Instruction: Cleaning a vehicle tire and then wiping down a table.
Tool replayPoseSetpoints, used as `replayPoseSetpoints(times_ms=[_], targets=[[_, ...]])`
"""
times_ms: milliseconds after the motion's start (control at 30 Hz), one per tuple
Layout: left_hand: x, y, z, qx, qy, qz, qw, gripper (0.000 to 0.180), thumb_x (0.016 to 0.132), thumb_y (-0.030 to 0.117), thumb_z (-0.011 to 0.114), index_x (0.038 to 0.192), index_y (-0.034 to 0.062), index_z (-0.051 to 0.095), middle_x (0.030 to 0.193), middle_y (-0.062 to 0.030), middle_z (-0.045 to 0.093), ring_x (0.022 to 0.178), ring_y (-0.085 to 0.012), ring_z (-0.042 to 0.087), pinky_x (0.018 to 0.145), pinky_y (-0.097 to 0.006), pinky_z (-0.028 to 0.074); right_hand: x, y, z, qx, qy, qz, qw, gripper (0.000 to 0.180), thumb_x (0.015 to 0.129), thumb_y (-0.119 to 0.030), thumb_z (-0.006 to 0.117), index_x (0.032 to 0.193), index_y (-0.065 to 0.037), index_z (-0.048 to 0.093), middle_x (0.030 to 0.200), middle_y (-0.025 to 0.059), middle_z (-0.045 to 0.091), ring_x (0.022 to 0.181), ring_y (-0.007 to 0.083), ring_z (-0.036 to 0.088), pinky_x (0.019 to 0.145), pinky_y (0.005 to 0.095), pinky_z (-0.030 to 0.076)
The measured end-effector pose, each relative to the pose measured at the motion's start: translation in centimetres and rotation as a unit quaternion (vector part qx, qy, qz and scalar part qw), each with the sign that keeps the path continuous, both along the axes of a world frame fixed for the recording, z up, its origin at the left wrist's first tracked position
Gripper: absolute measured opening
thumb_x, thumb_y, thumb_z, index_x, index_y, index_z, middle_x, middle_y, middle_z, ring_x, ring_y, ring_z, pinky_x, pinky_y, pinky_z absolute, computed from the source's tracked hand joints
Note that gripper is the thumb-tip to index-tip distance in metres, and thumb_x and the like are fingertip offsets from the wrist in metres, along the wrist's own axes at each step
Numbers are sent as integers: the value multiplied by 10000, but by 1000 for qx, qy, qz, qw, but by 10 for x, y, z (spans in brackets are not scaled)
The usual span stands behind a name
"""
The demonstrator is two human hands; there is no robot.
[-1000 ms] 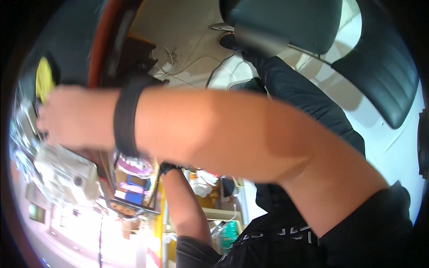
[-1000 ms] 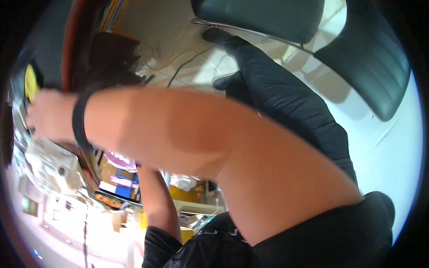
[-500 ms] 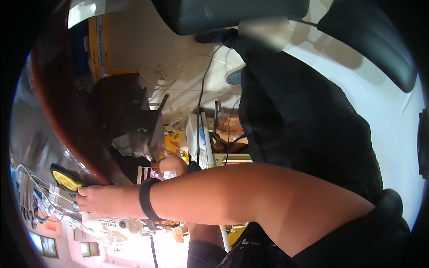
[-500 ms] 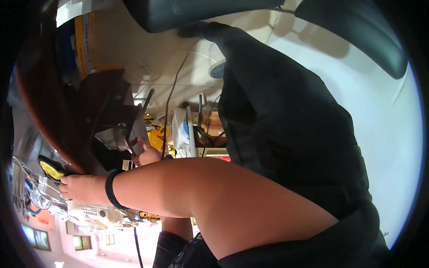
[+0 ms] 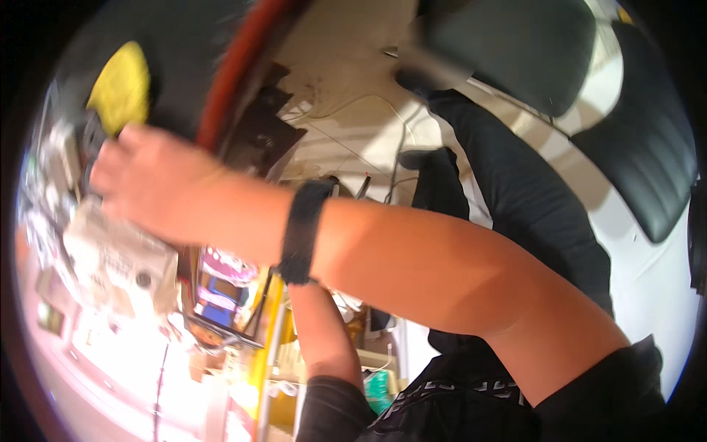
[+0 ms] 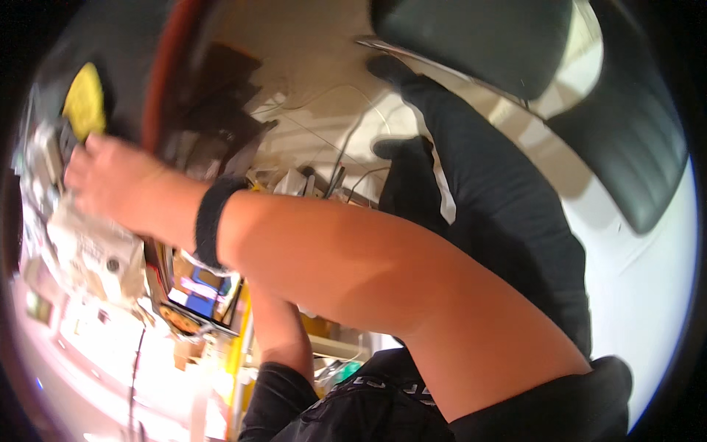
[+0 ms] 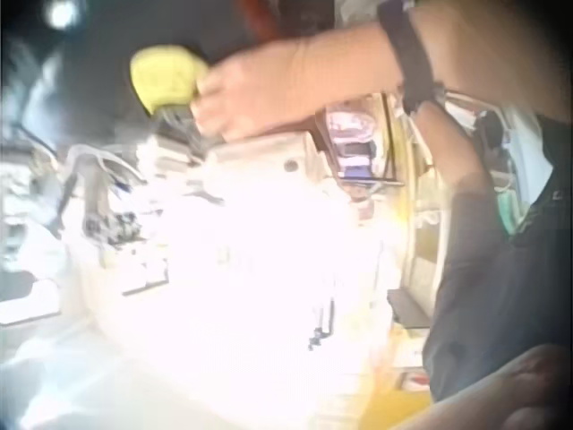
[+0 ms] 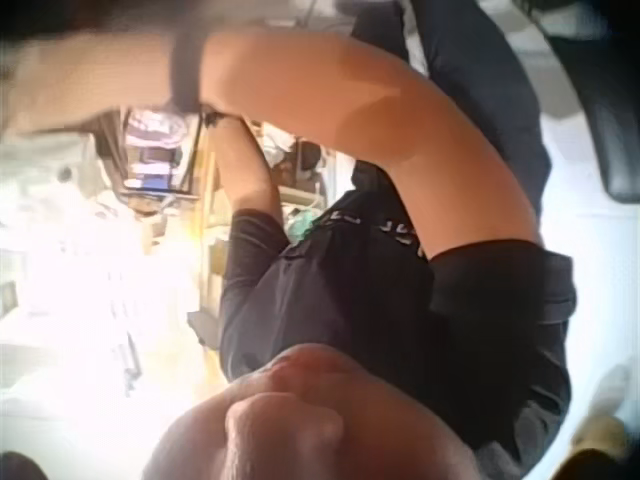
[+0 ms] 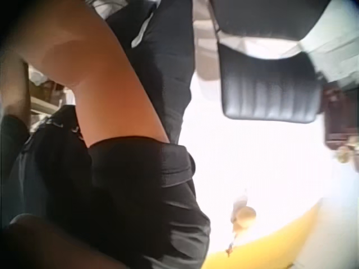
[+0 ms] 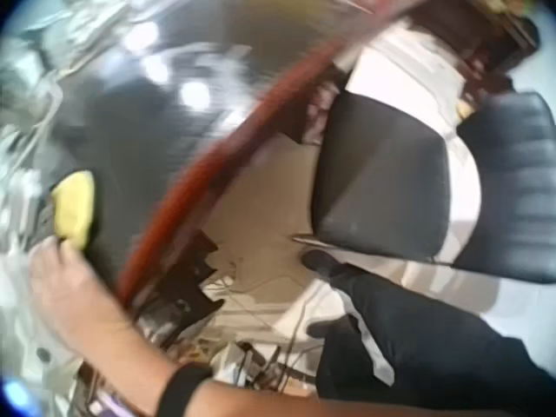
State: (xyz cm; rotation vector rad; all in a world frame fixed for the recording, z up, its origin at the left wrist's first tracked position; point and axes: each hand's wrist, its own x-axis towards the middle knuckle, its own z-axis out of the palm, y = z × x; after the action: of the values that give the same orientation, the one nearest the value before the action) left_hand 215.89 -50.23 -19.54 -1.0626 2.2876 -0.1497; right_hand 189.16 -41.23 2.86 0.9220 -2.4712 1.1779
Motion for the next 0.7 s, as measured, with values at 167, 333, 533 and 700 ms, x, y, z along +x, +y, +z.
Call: replayPoseSetpoints(times_ms=[167,333,533,700], targets=[[-17,-11,69,-82,105,36,990,641,744,266,702,1215,-91,456,1404,-349,359,1270,-458,394,998,-487,366,6,-23,26,-66,48,60,995,229,800,-313,662,997,-197,682,1165,32,575,1169,243,499,947,408,388],[-13,82,164,-108,328,87,934,696,725,160,678,1277,-124,363,1285,-307,396,1222,-481,381,1071,-506,301,-3,2,60,-75,-14,123,989,625,711,-310,751,1289,-141,589,1426,164,432,1342,346,372,1082,473,323],[10,156,268,152,572,238,770,507,746,-37,515,1242,-35,412,1156,-227,478,1162,-373,477,997,-430,407,68,111,105,76,-233,600,762,233,762,-193,748,933,-59,665,949,122,644,894,307,606,779,383,500],[24,168,354,30,655,263,708,319,719,-133,476,988,-8,595,1006,-142,610,894,-272,626,806,-328,521,131,131,180,186,-252,774,551,365,962,-354,517,954,-23,671,932,162,678,904,354,646,815,436,511]])
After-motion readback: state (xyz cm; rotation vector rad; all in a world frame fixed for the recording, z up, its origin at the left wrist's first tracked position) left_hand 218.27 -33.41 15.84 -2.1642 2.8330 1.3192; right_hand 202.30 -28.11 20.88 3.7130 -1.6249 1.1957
